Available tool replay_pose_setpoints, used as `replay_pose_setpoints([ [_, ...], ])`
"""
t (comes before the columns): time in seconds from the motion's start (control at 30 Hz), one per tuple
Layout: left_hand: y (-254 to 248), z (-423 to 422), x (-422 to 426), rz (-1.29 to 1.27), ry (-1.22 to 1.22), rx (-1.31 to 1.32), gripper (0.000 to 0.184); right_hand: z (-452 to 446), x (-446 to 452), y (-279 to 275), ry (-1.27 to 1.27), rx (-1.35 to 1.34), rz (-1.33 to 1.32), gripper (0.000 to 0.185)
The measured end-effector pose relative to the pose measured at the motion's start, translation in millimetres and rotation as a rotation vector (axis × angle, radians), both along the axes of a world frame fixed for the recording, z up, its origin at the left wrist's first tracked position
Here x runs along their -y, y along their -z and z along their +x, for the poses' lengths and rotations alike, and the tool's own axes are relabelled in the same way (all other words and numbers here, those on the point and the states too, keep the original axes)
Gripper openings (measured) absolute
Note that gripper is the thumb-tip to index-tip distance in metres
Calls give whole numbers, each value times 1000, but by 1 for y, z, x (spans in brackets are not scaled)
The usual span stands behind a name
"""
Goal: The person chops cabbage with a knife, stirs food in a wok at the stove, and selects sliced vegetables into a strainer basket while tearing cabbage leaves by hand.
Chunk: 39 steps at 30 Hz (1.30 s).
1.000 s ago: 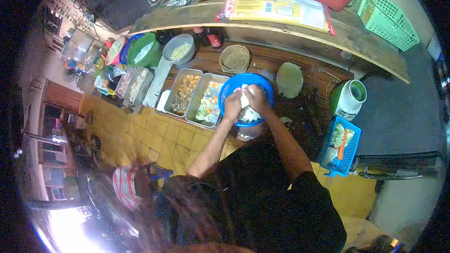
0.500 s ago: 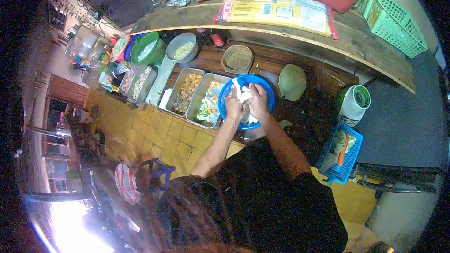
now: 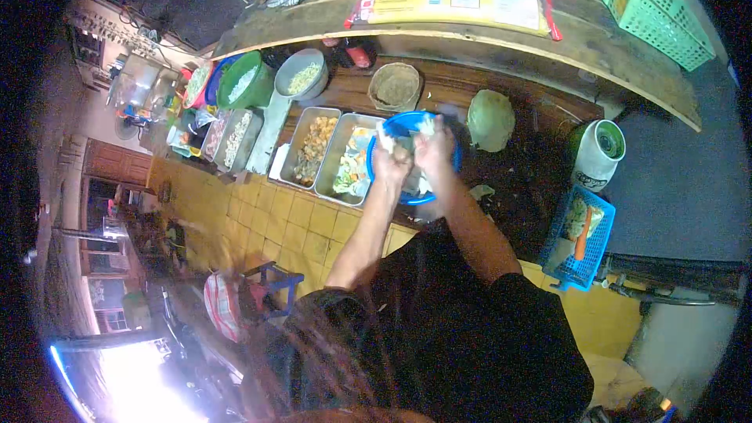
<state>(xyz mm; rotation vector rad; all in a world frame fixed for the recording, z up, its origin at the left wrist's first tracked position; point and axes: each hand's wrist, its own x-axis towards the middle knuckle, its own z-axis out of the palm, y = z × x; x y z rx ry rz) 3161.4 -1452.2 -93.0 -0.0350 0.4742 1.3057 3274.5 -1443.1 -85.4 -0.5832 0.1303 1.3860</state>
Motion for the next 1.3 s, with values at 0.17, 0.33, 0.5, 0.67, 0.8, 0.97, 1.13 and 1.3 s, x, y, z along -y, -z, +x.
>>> replay_pose_setpoints([
  [0.17,-48,-20,25,32,63,-419,31,57,-12,-52,-122,749,86,21],
  [0.33,-33,-39,9,293,340,-1647,27,61,-2,-33,-170,1761,453,17],
  [0.5,8,-52,0,587,582,-1873,27,88,16,-23,-458,1753,400,20],
  [0.67,-17,-22,4,576,785,-2327,28,145,72,-2,-470,2052,138,33],
  [0.8,14,5,-14,1273,332,-2117,39,152,153,37,-638,2197,365,49],
  [0.97,30,29,-18,1272,692,-2203,49,161,185,98,-883,2088,219,42],
  [1.13,34,13,-29,1108,523,-2088,32,177,187,132,-781,2493,337,32],
  [1.3,20,-23,-33,981,459,-1972,48,177,173,158,-749,2255,186,36],
])
